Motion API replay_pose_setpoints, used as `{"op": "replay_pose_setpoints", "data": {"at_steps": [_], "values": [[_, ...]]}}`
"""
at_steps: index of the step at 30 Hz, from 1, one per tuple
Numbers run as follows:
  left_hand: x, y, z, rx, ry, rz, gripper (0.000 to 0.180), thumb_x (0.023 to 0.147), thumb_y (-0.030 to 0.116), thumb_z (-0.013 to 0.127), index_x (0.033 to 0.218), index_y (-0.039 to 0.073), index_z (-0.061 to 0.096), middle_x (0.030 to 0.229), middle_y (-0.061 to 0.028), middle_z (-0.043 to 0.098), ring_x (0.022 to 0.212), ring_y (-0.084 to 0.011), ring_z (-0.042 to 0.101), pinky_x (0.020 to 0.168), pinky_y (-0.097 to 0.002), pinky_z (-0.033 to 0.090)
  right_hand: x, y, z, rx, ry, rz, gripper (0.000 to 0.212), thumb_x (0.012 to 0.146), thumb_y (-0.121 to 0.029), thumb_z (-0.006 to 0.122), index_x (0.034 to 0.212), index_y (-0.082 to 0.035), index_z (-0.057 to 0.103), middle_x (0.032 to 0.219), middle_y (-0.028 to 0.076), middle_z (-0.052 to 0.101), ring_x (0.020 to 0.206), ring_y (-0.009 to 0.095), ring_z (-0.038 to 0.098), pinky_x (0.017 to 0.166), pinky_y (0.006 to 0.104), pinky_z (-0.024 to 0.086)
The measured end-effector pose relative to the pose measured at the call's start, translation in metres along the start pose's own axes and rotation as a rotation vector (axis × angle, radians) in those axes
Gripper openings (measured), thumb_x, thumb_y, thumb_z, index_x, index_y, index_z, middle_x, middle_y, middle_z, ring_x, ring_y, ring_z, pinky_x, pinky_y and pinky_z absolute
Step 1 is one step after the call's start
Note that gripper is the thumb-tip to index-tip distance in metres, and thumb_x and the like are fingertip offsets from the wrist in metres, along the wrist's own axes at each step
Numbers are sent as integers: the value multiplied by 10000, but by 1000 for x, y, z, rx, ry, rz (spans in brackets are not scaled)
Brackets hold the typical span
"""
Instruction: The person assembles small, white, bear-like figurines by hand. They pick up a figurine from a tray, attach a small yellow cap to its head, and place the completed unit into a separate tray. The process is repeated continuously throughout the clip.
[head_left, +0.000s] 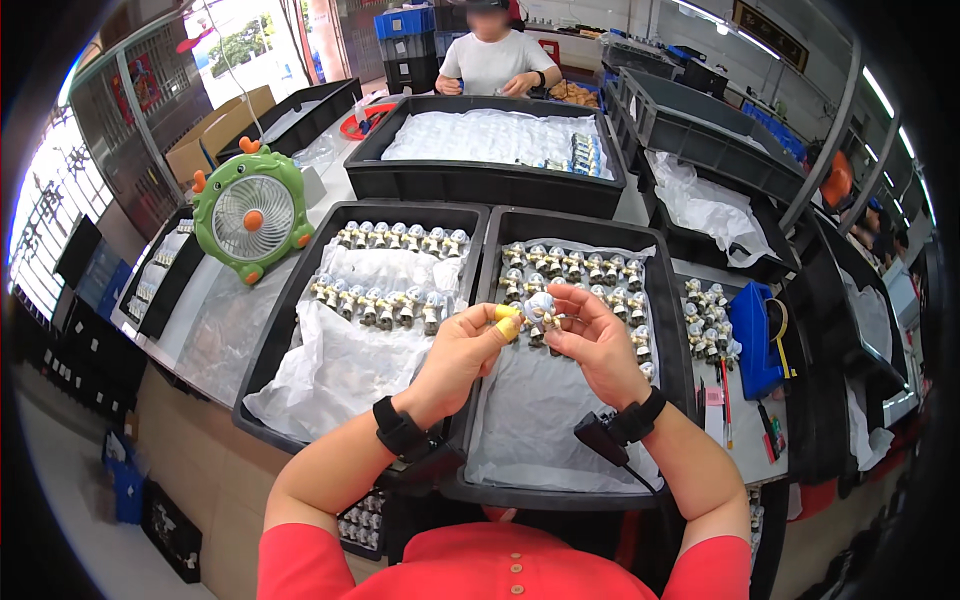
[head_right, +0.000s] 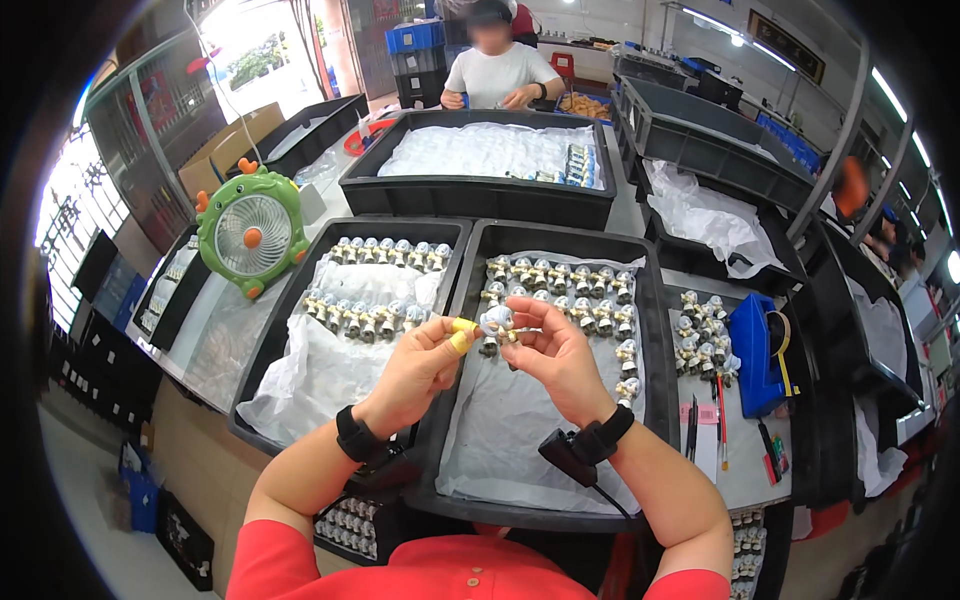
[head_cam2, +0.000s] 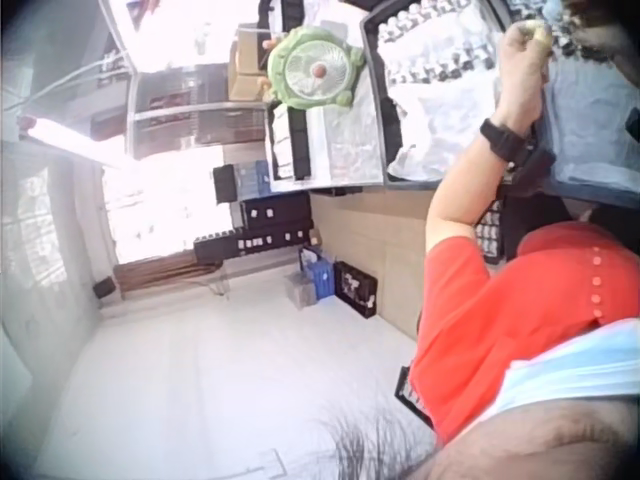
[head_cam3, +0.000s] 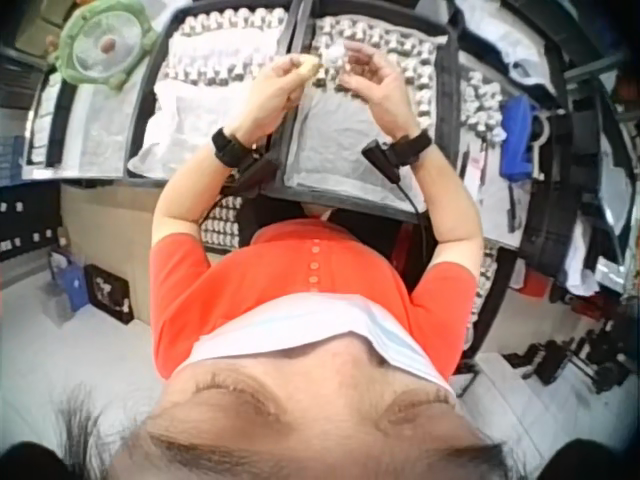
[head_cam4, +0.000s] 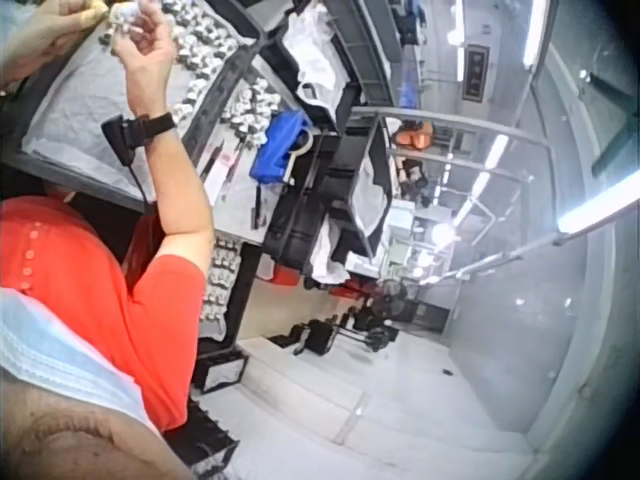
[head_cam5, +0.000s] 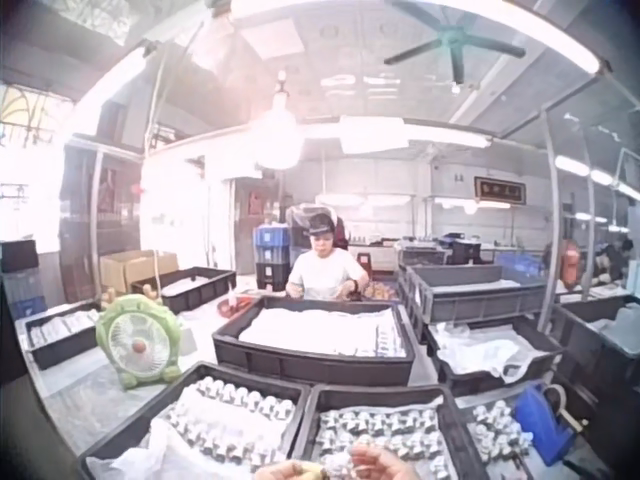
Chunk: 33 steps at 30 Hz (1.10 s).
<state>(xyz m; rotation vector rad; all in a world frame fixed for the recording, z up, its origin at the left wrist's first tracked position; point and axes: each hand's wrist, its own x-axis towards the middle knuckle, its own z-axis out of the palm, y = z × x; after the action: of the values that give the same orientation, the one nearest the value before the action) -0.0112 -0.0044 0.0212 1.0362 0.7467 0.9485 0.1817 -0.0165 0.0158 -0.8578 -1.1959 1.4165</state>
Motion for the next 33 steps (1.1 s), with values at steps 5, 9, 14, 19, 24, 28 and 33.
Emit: {"op": "replay_pose_setpoints", "data": {"at_steps": [5, 9, 14, 19, 24, 28, 33], "values": [[-2, -5, -1, 34, -4, 103, 219, 883, 174, 589, 1061, 49, 571, 847, 27, 565, 683, -38, 504, 621, -187, 398, 0, 6, 4, -18, 1, 12, 473, 800, -10, 624, 1245, -57, 471, 1090, 37, 504, 919, 102, 557, 778, 241, 487], [-1, -3, -6, 35, 7, 4, 235, 899, 192, 564, 1083, 46, 565, 906, -16, 600, 783, -66, 557, 705, -201, 432, -2, 6, 7, -40, 2, 8, 468, 804, 3, 615, 1245, -54, 468, 1074, 37, 526, 904, 93, 553, 772, 236, 488], [1, -8, -8, 27, -25, 61, 310, 912, 211, 544, 1176, 51, 540, 1047, -36, 606, 915, -107, 581, 788, -235, 444, -2, 5, 12, -77, 0, -24, 482, 800, 16, 617, 1249, -58, 460, 1001, 26, 564, 878, 81, 544, 769, 228, 487], [3, -12, -8, 9, -56, 71, 354, 876, 149, 586, 1202, 27, 520, 1097, -54, 592, 979, -126, 570, 840, -260, 442, -1, 10, 9, -116, 13, -41, 488, 799, 7, 627, 1253, -61, 461, 1004, 28, 553, 884, 85, 546, 783, 235, 487], [3, -12, -9, -28, -61, 93, 353, 850, 98, 612, 1181, 6, 526, 1072, -75, 598, 975, -120, 568, 836, -252, 443, -3, 14, 11, -128, -14, -8, 475, 805, -3, 632, 1246, -58, 465, 1003, 28, 552, 878, 88, 554, 790, 233, 487], [4, -15, -9, -49, -60, 93, 351, 839, 81, 622, 1170, 4, 532, 1061, -72, 600, 965, -117, 570, 832, -247, 444, -2, 17, 10, -136, -37, -18, 456, 813, -4, 626, 1237, -54, 467, 1011, 28, 559, 886, 89, 559, 794, 235, 491], [4, -14, -8, -22, -63, 100, 343, 837, 81, 626, 1158, 2, 536, 1057, -72, 599, 953, -116, 569, 831, -248, 444, 0, 20, 8, -141, -38, -1, 429, 817, -7, 623, 1218, -48, 473, 1034, 29, 565, 899, 91, 561, 799, 240, 496]]}}
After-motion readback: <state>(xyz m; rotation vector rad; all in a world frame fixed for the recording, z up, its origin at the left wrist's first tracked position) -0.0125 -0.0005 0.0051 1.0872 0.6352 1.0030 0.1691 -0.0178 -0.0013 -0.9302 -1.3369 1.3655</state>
